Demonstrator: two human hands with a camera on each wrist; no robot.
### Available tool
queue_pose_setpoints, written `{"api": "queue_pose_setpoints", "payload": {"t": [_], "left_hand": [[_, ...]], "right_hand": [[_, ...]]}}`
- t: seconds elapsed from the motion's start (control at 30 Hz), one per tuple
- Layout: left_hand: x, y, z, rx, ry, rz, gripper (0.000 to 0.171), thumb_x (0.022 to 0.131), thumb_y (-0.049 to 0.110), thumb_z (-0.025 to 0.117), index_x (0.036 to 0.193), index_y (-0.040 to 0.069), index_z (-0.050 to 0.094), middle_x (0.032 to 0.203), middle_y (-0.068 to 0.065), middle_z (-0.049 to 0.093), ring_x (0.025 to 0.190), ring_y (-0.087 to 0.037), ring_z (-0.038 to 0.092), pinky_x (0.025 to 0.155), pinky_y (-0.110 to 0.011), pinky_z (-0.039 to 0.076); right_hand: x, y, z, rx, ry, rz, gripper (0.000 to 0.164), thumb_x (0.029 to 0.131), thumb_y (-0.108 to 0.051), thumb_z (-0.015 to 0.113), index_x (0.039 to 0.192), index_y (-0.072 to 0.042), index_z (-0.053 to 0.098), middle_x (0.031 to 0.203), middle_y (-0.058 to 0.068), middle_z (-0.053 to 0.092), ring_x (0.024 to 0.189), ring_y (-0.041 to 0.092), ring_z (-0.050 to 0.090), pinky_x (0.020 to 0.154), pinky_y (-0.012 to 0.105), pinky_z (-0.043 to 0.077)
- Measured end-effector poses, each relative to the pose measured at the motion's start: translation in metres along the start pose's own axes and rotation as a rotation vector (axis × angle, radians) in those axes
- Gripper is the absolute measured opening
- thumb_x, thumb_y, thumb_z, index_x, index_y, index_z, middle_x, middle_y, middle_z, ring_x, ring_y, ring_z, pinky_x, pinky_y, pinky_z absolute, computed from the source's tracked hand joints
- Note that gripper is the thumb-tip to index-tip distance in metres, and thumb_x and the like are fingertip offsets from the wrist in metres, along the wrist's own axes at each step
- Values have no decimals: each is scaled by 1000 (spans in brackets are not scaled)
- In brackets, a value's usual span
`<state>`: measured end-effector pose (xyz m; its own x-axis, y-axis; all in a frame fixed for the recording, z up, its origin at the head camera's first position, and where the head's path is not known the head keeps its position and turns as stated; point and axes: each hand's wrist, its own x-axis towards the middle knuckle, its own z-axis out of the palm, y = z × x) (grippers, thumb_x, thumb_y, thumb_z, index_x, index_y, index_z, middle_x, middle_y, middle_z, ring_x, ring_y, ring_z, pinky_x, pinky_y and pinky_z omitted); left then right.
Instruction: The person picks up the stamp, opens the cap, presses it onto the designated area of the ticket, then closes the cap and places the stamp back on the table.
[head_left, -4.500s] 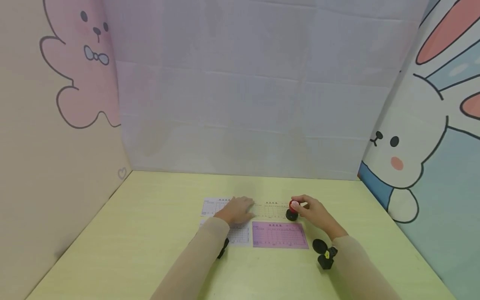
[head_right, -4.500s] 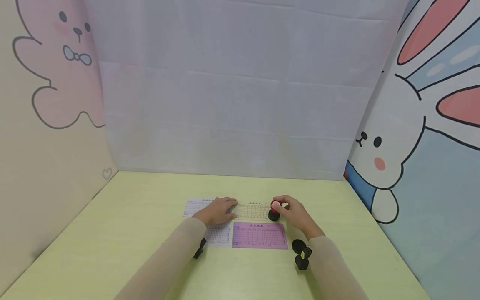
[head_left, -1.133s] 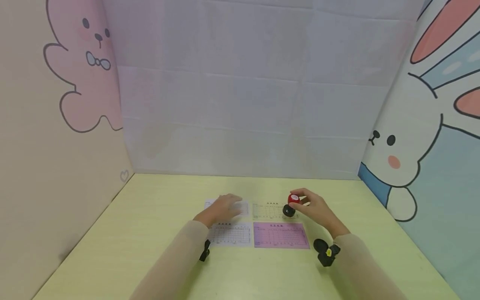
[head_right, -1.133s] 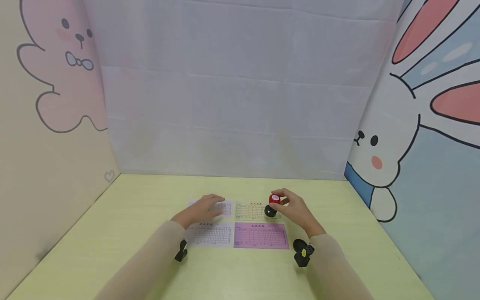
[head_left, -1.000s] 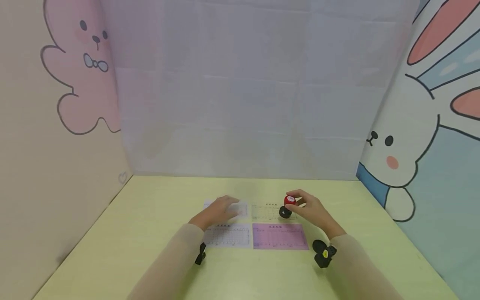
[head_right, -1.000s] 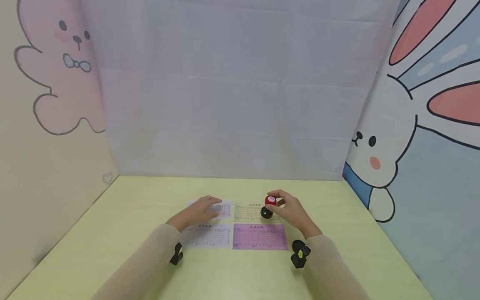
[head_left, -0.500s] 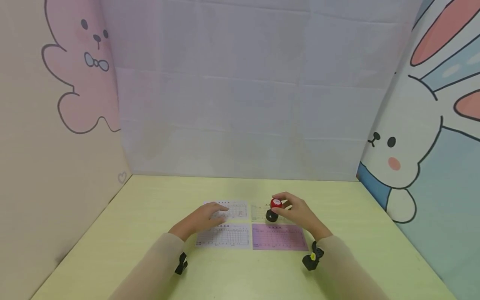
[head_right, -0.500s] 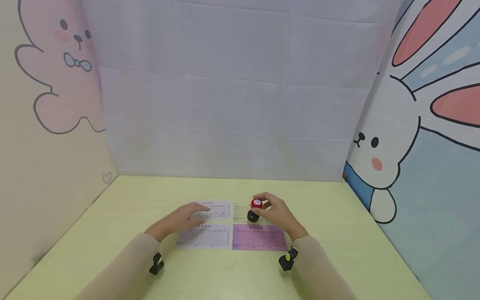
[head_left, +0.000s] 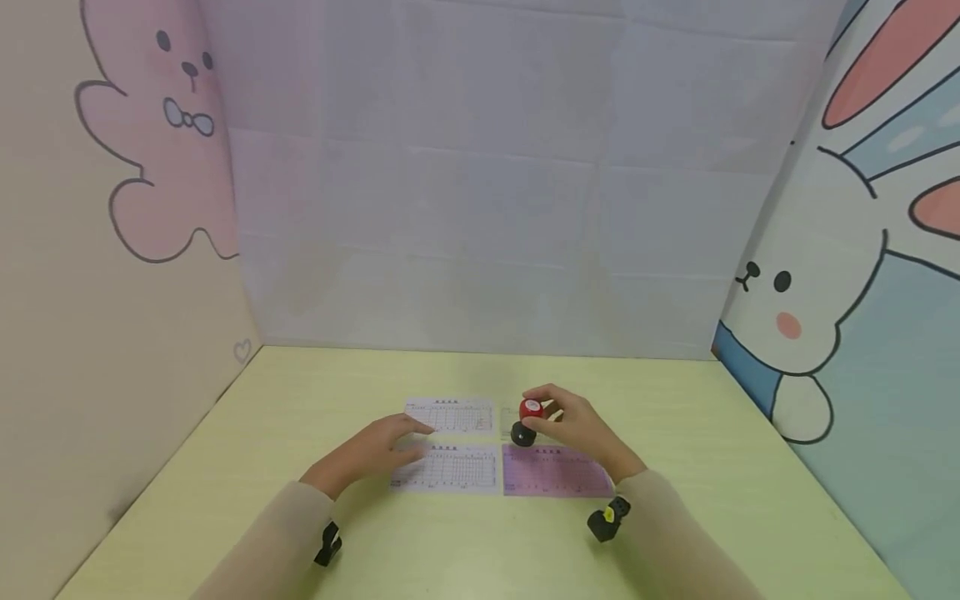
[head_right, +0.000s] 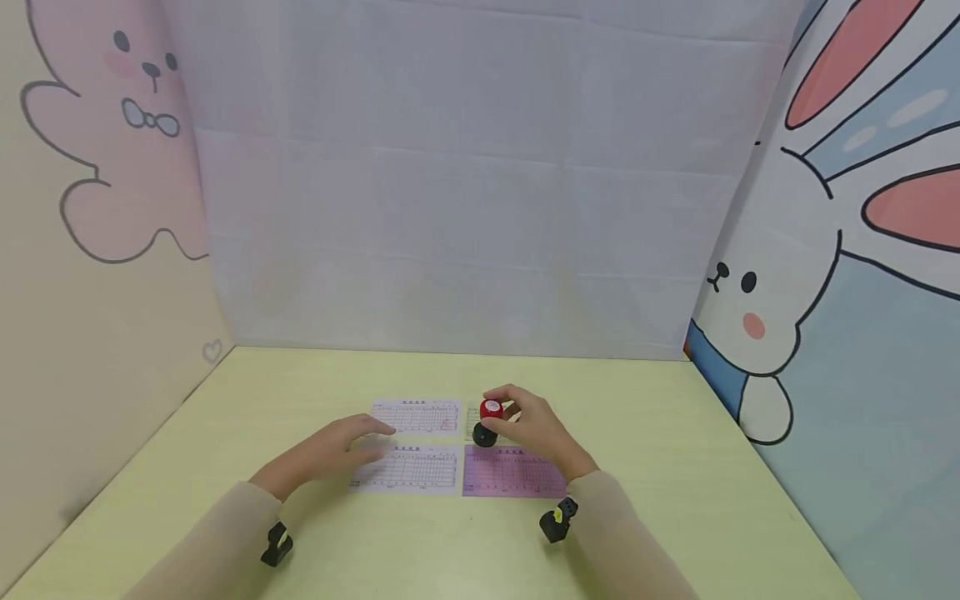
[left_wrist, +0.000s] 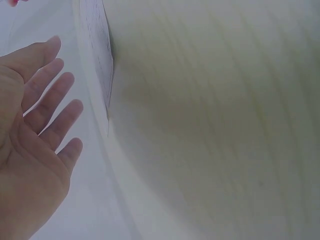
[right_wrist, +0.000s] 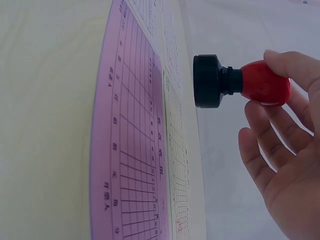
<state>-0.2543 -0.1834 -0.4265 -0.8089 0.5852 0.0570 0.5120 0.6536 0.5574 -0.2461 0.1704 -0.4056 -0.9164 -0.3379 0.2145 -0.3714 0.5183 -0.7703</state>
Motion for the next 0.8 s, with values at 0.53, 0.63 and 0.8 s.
{"api": "queue_pose_setpoints", "payload": {"t": [0.53,0.63,0.8], "left_hand": [[-38,-14,-5,78,-6,65,46,91,21,75,129,-1,64,128,-16,63,121,-38,56,103,-56,43],[-42,-17,-4,62,-17,57,51,90,25,76,132,-1,62,131,-17,60,124,-39,54,104,-57,41],[-45,-19,-3,51,-23,56,57,93,29,74,137,-2,56,138,-20,55,129,-41,49,108,-59,37]], "right_hand": [[-2,-12,11,-10,-57,-37,40,92,-29,75,128,-15,64,109,3,68,92,18,62,72,31,53],[-3,-12,12,-16,-62,-45,40,92,-29,75,128,-14,64,108,2,68,92,18,62,71,31,52],[-3,-12,12,-13,-72,-57,41,93,-30,74,128,-13,64,108,3,68,93,19,63,70,32,53]]}}
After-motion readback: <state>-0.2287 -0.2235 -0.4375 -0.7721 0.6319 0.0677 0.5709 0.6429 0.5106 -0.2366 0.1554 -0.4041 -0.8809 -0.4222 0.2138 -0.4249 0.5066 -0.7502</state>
